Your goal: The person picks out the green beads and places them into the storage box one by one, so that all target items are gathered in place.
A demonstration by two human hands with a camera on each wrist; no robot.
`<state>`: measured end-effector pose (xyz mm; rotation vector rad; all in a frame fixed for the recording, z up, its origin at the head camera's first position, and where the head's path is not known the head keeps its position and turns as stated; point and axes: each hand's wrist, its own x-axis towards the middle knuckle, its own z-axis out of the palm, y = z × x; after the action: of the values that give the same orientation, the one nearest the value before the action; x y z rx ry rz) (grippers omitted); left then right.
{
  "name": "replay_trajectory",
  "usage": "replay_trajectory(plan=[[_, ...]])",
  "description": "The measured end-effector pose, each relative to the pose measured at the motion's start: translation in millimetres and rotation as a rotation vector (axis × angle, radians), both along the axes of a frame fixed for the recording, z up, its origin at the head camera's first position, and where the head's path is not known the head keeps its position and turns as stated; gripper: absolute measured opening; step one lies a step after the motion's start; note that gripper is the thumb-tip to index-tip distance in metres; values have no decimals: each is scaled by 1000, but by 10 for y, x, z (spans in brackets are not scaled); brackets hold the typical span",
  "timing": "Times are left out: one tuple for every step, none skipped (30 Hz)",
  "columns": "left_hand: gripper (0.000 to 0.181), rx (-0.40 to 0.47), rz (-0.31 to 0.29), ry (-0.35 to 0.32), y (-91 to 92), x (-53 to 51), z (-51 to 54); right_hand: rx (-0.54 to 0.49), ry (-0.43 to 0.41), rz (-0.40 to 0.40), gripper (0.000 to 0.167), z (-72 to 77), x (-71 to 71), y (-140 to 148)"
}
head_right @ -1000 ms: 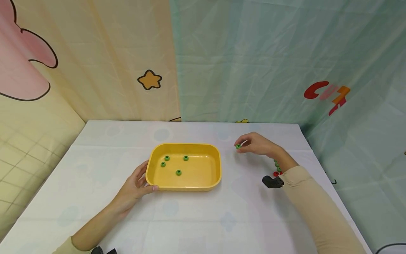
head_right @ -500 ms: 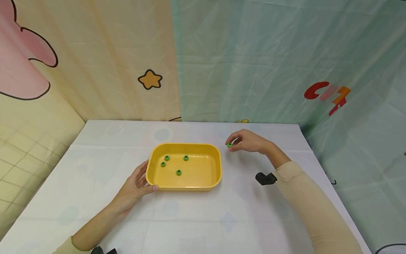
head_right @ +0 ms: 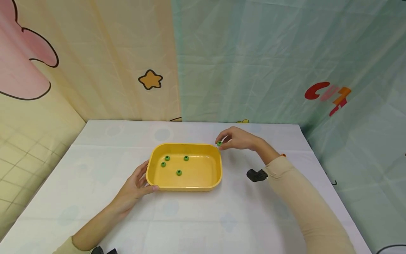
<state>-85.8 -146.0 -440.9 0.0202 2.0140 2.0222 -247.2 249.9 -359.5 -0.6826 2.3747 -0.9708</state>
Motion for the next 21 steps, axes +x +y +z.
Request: replay_trajectory(plan=[[101, 1, -1, 1, 0, -1, -2, -6, -5, 3, 24, 6, -2, -24], [101, 3, -1, 2, -1, -1, -4, -11, -8, 8, 25, 11, -5, -49], [101, 5, -1, 3, -1, -1, -6, -14, -10, 11, 25, 18, -5, -72], [101, 8, -1, 6, -2, -1, -8, -16, -10, 16, 25, 19, -10, -93], [101, 9, -2, 7, -3, -1, -9, -19, -9, 24, 25, 19, -17, -115], [100, 11, -2, 9, -3, -1, -9, -23, -7, 30, 25, 25, -18, -140], [100, 13, -3, 9, -4, -1, -11, -22, -6, 34, 25, 22, -25, -161], [100, 14, -4, 10, -5, 0, -12, -23, -3, 40, 25, 24, -28, -183], [100, 16, -4, 11, -6, 0, -12, -25, -2, 44, 25, 22, -34, -203], [100, 16, -5, 12, -7, 0, -13, -26, -1, 49, 26, 24, -37, -229], [100, 15, -5, 11, -7, 1, -13, -29, -2, 54, 26, 28, -40, -254], [100, 14, -4, 10, -7, 1, -15, -30, -3, 56, 26, 32, -42, -280], [100, 13, -4, 9, -7, 1, -16, -31, -5, 59, 26, 34, -46, -307], [100, 11, -3, 8, -6, 0, -16, -32, -8, 63, 26, 39, -50, -335], [100, 10, -2, 7, -6, -1, -17, -31, -12, 68, 26, 44, -53, -363], [100, 7, -2, 6, -5, -2, -18, -30, -16, 72, 26, 54, -53, -393], [100, 6, -1, 5, -4, -3, -19, -32, -18, 79, 26, 53, -62, -419], [100, 5, -1, 4, -3, -4, -19, -29, -20, 84, 26, 58, -65, -448], [100, 5, 0, 4, -3, -5, -18, -29, -22, 91, 26, 61, -70, -476], [100, 6, 0, 4, -3, -6, -18, -29, -23, 95, 25, 64, -75, -505], [100, 6, 0, 4, -3, -7, -17, -30, -24, 99, 25, 65, -81, -534]])
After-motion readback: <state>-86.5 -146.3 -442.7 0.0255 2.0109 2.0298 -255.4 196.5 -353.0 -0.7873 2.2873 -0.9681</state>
